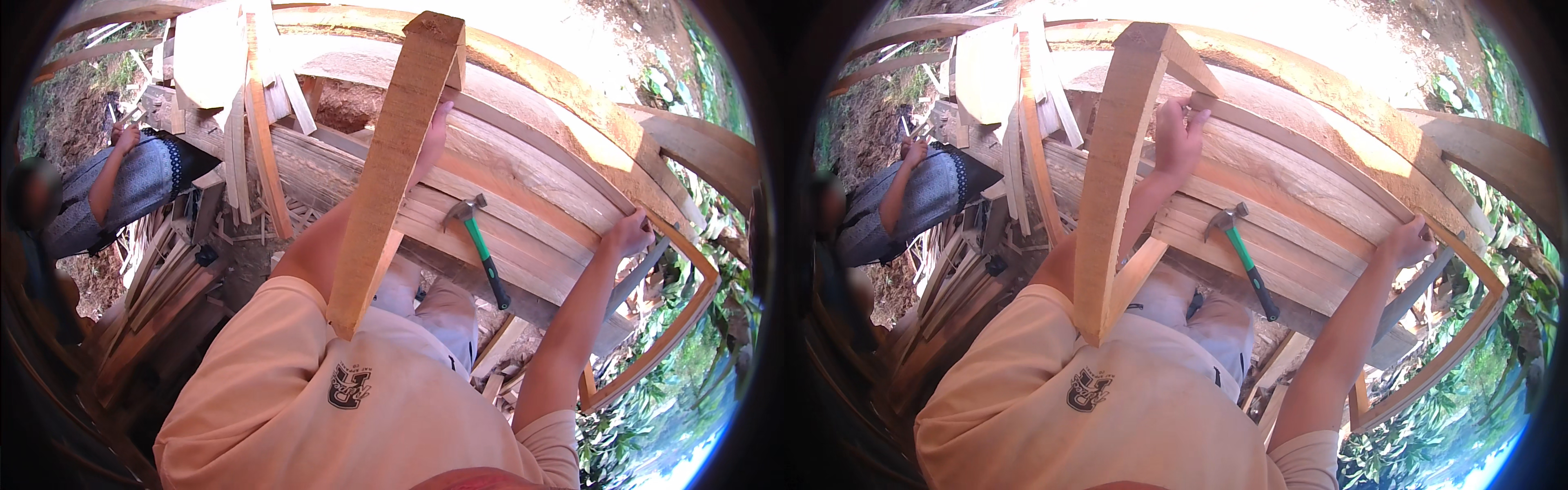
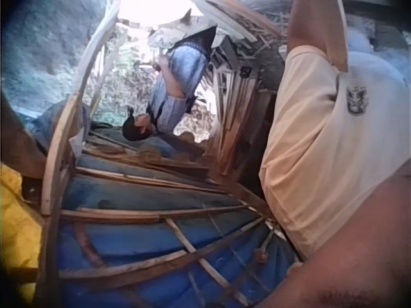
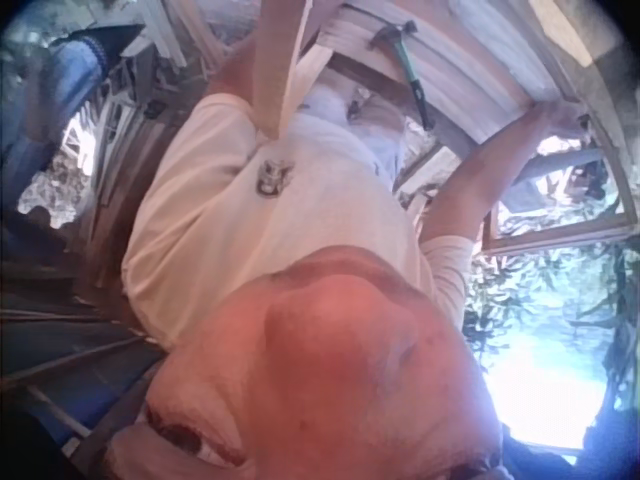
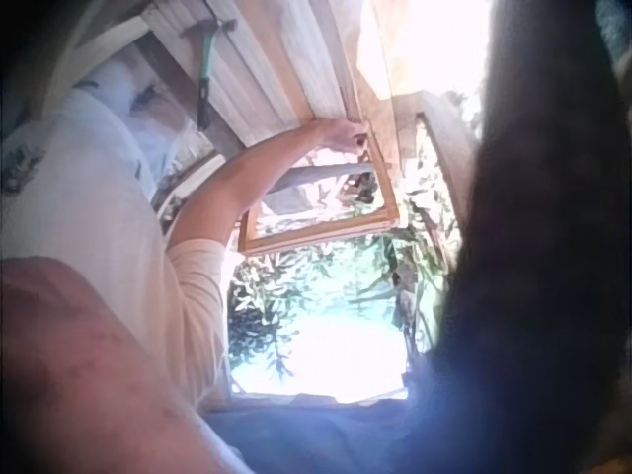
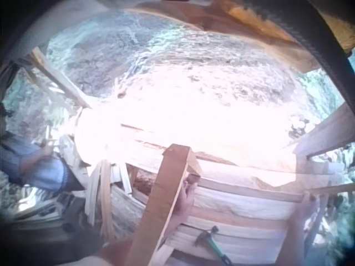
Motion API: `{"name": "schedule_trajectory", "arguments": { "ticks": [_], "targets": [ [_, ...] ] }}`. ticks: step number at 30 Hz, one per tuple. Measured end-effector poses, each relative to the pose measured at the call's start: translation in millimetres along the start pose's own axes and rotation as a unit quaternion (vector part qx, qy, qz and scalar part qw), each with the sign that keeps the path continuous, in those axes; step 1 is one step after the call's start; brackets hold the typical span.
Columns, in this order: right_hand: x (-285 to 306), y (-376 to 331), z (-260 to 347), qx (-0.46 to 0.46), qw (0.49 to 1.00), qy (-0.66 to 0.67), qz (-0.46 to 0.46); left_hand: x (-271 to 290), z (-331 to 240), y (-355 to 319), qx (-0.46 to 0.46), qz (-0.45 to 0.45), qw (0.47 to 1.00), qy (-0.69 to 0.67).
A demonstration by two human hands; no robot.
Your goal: The person assembles a wooden chair frame by hand, using a hammer to drive nails into the joints. They position wooden slats and side rails, aligning them before securing them with nails. The task involves repetitive hammering and manual alignment of the wooden components.
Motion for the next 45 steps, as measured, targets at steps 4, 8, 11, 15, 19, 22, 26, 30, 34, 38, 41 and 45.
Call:
{"name": "schedule_trajectory", "arguments": {
  "ticks": [4,8,11,15,19,22,26,30,34,38,41,45],
  "targets": [
    [1.3,10.7,-15.6,-0.011,0.998,0.056,-0.015,0.9,-2.0,-0.9,-0.016,0.008,1.0,-0.012],
    [4.5,-4.5,-0.6,0.031,0.997,0.075,0.008,5.9,-4.6,-2.1,0.003,0.042,0.999,0.011],
    [5.3,-5.8,-1.3,0.041,0.997,0.057,0.008,8.3,-9.8,-1.0,0.096,0.071,0.992,-0.044],
    [4.8,-0.7,-10.3,0.058,0.995,0.085,0.016,10.3,-12.1,0.5,0.074,0.057,0.995,-0.038],
    [6.1,2.9,-17.4,0.076,0.993,0.087,0.02,2.5,-2.9,-1.4,0.03,0.039,0.999,0.017],
    [5.8,1.1,-14.7,0.099,0.994,0.04,0.02,-0.4,0.1,-2.6,-0.003,0.003,0.999,0.047],
    [6.2,3.9,-18.2,0.117,0.993,0.028,0.013,-1.1,-2.5,-2.6,0.019,0.009,1.0,0.02],
    [5.2,2.3,-17.6,0.077,0.996,0.035,0.029,-1.5,-1.3,-0.5,0.011,0.012,0.999,0.031],
    [5.3,4.3,-19.2,0.082,0.995,0.033,0.037,-1.4,-2.4,-0.5,0.026,0.008,0.999,0.022],
    [5.0,-0.5,-13.4,0.081,0.996,0.02,0.039,-3.6,-0.4,-0.6,0.013,0.0,1.0,0.025],
    [5.2,-4.7,-8.5,0.076,0.996,0.003,0.037,-4.4,3.2,0.3,0.013,0.017,0.999,0.03],
    [4.7,-4.6,-8.4,0.077,0.996,-0.006,0.04,-6.5,6.0,0.5,0.029,0.035,0.998,0.034]
  ]
}}
Point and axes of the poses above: each hand's wrist, its own y-axis towards the middle knuckle, its own x-axis out of the back of the hand, z = x × y, the point moved 2 cm from there along y, towards the middle knuckle, and after that the axes turned 14 degrees about y, right-handed, at the moved point
